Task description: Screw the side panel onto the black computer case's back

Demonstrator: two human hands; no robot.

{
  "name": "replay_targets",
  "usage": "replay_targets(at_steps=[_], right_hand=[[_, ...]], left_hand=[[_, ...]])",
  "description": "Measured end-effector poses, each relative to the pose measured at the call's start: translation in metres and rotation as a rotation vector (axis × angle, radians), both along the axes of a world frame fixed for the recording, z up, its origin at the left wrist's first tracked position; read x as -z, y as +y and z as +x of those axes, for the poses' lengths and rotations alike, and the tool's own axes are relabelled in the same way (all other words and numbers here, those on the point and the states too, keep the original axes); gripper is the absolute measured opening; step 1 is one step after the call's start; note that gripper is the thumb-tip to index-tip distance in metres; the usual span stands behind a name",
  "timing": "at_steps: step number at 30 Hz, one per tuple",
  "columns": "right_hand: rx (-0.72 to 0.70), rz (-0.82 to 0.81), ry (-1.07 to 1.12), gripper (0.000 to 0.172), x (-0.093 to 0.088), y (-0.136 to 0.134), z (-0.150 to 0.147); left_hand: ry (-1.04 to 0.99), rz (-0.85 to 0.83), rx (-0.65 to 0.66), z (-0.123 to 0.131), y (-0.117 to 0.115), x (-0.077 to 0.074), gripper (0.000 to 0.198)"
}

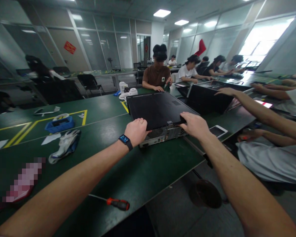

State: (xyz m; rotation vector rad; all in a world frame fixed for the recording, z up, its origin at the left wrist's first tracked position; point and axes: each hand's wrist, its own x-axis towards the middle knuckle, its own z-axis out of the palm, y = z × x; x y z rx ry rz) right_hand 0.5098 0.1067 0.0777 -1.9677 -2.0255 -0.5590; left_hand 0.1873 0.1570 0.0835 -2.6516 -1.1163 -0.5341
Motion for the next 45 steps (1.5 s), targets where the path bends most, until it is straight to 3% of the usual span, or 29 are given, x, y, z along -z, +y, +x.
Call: replay_targets(at_steps=[9,12,15,19,21,24,27,30,35,40,45], right_hand=[[0.000,0.044,0.077,0.065,0.005,-0.004,-0.009],[-0.027,-0.025,0.167,0.073,-0.002,-0.006,-0.008],[-0.021,-0.149,0.252,0.065,-0.018,-0.006,0.000],[0.172,-0.127,0.319,0.056,-0.033,0.006,0.010],[0.313,-0.106,0.358,0.057,-0.033,0.014,0.012],[0.499,-0.111,0.407,0.046,-0.031,0.023,0.011],[0.596,-0.129,0.411,0.042,-0.033,0.026,0.008],[0.642,-0.162,0.379,0.044,-0.039,0.022,0.002],[0.678,-0.241,0.274,0.064,-0.046,0.007,-0.016],[0.670,-0.296,0.171,0.076,-0.047,-0.008,-0.043],[0.673,-0.284,0.146,0.074,-0.048,-0.024,-0.071]], left_hand=[[-0.057,0.007,0.007,-0.003,-0.004,0.008,0.045],[-0.063,-0.001,0.029,-0.007,-0.005,0.008,0.045],[-0.065,-0.013,0.048,-0.011,-0.005,0.006,0.046],[-0.069,-0.039,0.051,-0.014,-0.007,0.004,0.051],[-0.079,-0.055,0.032,-0.016,-0.009,0.005,0.055],[-0.097,-0.082,0.000,-0.019,-0.010,0.007,0.057],[-0.108,-0.108,0.007,-0.023,-0.008,0.007,0.058],[-0.120,-0.130,0.020,-0.031,-0.005,0.006,0.066],[-0.188,-0.137,0.004,-0.058,0.000,0.006,0.077],[-0.227,-0.118,-0.018,-0.084,0.002,0.003,0.060],[-0.229,-0.104,-0.019,-0.100,-0.003,0.000,0.054]])
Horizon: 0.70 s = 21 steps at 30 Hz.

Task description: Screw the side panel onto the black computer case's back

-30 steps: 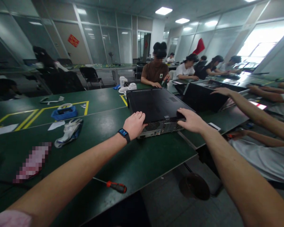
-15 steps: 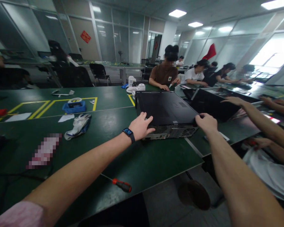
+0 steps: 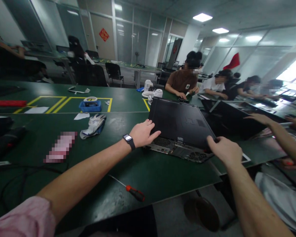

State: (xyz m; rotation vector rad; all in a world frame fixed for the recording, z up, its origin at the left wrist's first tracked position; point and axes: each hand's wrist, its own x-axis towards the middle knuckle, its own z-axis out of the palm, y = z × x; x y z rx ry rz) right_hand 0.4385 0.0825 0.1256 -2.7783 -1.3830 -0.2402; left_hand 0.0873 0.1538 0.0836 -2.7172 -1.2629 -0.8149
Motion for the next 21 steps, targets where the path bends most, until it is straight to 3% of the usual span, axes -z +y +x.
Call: replay_targets(at_steps=[10,21], right_hand=[[-0.003,0.040,-0.019,0.074,0.005,-0.020,-0.061],[-0.136,0.143,0.029,0.066,0.012,0.002,-0.129]], left_hand=[[-0.025,-0.001,-0.069,-0.055,-0.016,0.002,0.051],[-0.006,0.020,-0.221,-0.128,-0.052,0.005,0.054]])
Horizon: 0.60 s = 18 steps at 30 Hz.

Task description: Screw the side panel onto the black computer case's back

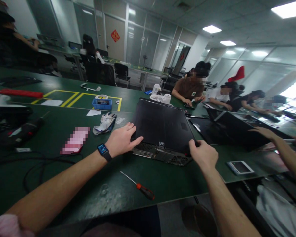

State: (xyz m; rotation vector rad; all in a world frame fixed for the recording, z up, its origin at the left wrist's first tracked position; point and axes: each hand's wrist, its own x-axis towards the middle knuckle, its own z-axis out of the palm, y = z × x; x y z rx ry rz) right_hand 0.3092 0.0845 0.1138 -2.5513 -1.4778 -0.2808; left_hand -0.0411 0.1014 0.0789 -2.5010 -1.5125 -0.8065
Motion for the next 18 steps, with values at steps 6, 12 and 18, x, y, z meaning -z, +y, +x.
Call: replay_targets(at_steps=[6,12,18], right_hand=[[-0.056,0.057,0.032,0.057,0.006,0.020,-0.043],[-0.137,0.098,0.059,0.055,0.009,0.031,-0.071],[-0.184,0.113,0.063,0.052,0.011,0.035,-0.087]], left_hand=[[0.029,0.031,-0.096,-0.038,-0.017,0.002,0.055],[0.015,0.043,-0.175,-0.065,-0.027,0.008,0.059],[0.004,0.067,-0.214,-0.081,-0.032,0.015,0.066]])
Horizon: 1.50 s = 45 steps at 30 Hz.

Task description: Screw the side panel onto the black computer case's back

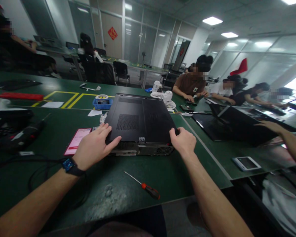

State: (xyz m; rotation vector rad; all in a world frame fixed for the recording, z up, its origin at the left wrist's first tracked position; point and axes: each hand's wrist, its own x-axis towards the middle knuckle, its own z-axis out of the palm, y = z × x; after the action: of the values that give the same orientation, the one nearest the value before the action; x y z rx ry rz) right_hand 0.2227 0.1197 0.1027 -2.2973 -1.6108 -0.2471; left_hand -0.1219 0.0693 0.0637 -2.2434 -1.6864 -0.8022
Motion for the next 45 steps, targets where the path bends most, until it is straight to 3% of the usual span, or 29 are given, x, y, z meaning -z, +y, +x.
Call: replay_targets(at_steps=[7,12,16,19,23,27,45], right_hand=[[-0.071,0.018,-0.013,0.050,0.003,-0.001,-0.002],[-0.149,0.104,-0.052,0.052,0.002,-0.017,-0.008],[-0.371,0.390,-0.227,0.049,0.006,-0.030,-0.026],[-0.509,0.379,-0.214,0.041,0.014,-0.020,-0.040],[-0.527,0.316,-0.161,0.038,0.021,0.005,-0.048],[-0.524,0.318,-0.143,0.040,0.023,0.009,-0.047],[-0.503,0.374,-0.090,0.041,0.034,0.008,-0.046]], left_hand=[[-0.083,0.027,-0.043,-0.001,-0.002,0.005,0.066],[-0.121,0.029,-0.029,-0.003,0.000,0.009,0.075],[-0.138,0.013,-0.007,-0.006,0.001,0.012,0.079],[-0.138,0.004,-0.006,-0.006,0.005,0.011,0.079],[-0.117,-0.060,-0.026,-0.005,0.013,0.003,0.077],[-0.068,-0.128,-0.032,-0.004,0.016,-0.003,0.081],[-0.133,-0.038,-0.041,0.004,0.012,0.008,0.081]])
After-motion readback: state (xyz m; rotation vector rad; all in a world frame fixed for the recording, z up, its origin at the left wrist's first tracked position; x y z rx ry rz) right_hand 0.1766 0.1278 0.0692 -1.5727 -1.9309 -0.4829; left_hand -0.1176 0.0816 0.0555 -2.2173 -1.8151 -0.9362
